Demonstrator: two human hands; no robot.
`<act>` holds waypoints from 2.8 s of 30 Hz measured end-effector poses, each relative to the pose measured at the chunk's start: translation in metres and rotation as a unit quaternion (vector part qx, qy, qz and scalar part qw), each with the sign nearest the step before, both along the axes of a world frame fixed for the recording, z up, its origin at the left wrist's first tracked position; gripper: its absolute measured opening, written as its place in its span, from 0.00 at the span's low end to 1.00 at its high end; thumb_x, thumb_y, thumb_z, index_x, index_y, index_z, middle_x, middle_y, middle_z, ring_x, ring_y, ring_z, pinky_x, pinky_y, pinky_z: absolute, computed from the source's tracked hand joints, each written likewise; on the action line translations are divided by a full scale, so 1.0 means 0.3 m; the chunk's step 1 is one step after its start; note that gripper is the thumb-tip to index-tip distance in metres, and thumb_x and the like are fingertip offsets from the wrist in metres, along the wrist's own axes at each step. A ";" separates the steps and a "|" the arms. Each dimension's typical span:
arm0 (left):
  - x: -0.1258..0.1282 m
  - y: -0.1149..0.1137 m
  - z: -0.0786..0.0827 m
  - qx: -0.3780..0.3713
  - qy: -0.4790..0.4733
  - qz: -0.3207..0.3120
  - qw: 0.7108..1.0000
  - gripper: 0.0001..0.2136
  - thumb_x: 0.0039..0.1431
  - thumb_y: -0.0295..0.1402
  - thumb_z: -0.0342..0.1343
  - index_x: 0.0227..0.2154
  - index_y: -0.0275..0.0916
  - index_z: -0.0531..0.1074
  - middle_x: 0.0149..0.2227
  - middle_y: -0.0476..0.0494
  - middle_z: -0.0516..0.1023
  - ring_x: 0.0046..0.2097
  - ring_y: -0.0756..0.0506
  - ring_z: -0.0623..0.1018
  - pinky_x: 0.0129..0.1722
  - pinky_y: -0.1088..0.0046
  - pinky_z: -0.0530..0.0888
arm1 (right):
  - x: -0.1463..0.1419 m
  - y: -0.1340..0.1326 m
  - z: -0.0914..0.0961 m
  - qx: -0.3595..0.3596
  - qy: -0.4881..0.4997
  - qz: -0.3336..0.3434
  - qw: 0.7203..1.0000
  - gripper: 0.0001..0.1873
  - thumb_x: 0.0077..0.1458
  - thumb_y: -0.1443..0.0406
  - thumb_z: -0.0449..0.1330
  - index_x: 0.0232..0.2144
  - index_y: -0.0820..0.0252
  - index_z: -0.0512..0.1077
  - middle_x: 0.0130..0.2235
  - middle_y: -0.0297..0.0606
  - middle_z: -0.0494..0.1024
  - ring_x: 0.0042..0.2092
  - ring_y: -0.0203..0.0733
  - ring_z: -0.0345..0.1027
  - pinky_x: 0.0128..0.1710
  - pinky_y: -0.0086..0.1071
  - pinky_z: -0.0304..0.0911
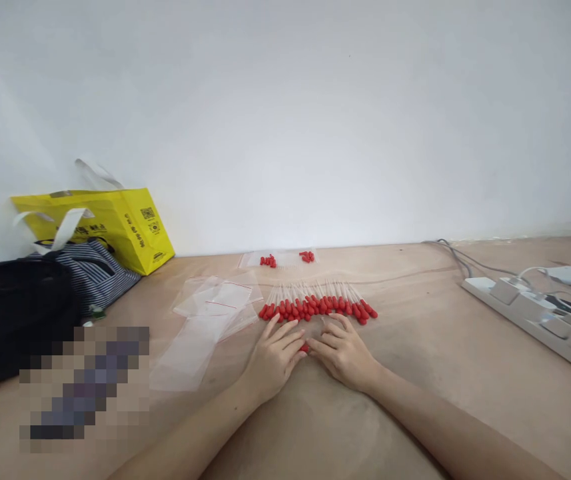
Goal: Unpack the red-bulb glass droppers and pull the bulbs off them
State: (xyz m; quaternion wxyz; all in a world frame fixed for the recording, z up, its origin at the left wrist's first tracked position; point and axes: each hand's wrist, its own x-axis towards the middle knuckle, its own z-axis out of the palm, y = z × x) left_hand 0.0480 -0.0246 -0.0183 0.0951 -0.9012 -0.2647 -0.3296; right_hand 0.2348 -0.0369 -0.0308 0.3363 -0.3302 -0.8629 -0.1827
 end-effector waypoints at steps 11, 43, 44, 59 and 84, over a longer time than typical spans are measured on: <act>-0.010 -0.009 -0.015 0.003 -0.007 -0.019 1.000 0.09 0.56 0.23 0.45 0.31 0.38 0.70 0.38 0.48 0.77 0.48 0.46 0.71 0.56 0.55 0.54 | -0.003 -0.012 0.008 0.020 0.011 0.022 1.000 0.09 0.54 0.70 0.49 0.30 0.60 0.69 0.21 0.32 0.69 0.30 0.35 0.58 0.50 0.43 0.48; -0.119 0.033 0.001 -0.230 -0.186 0.237 0.925 0.07 0.52 0.31 0.48 0.32 0.37 0.70 0.27 0.48 0.69 0.27 0.50 0.71 0.26 0.73 0.70 | 0.048 -0.006 -0.065 -0.132 0.215 -0.083 0.964 0.23 0.53 0.74 0.42 0.52 0.64 0.57 0.32 0.42 0.64 0.32 0.39 0.63 0.34 0.33 0.65; -0.126 0.038 0.002 -0.255 -0.187 0.249 0.915 0.07 0.50 0.31 0.49 0.32 0.37 0.70 0.26 0.49 0.69 0.26 0.50 0.71 0.26 0.73 0.70 | 0.049 -0.005 -0.068 -0.132 0.212 -0.090 0.964 0.23 0.52 0.75 0.42 0.52 0.65 0.57 0.33 0.42 0.63 0.33 0.39 0.63 0.34 0.34 0.65; -0.113 0.040 0.014 -0.321 -0.188 0.228 0.900 0.11 0.51 0.40 0.50 0.29 0.38 0.68 0.27 0.48 0.74 0.27 0.49 0.73 0.26 0.74 0.69 | 0.014 -0.006 -0.049 -0.170 0.211 -0.108 0.957 0.13 0.54 0.70 0.45 0.41 0.63 0.64 0.36 0.45 0.64 0.38 0.43 0.63 0.38 0.38 0.65; 0.128 0.305 0.131 -0.171 0.118 0.056 0.977 0.07 0.51 0.32 0.53 0.33 0.44 0.73 0.28 0.47 0.68 0.35 0.45 0.70 0.37 0.69 0.67 | -0.073 -0.032 -0.005 -0.270 0.154 -0.131 0.941 0.11 0.46 0.73 0.51 0.35 0.61 0.65 0.36 0.40 0.63 0.30 0.36 0.64 0.28 0.28 0.59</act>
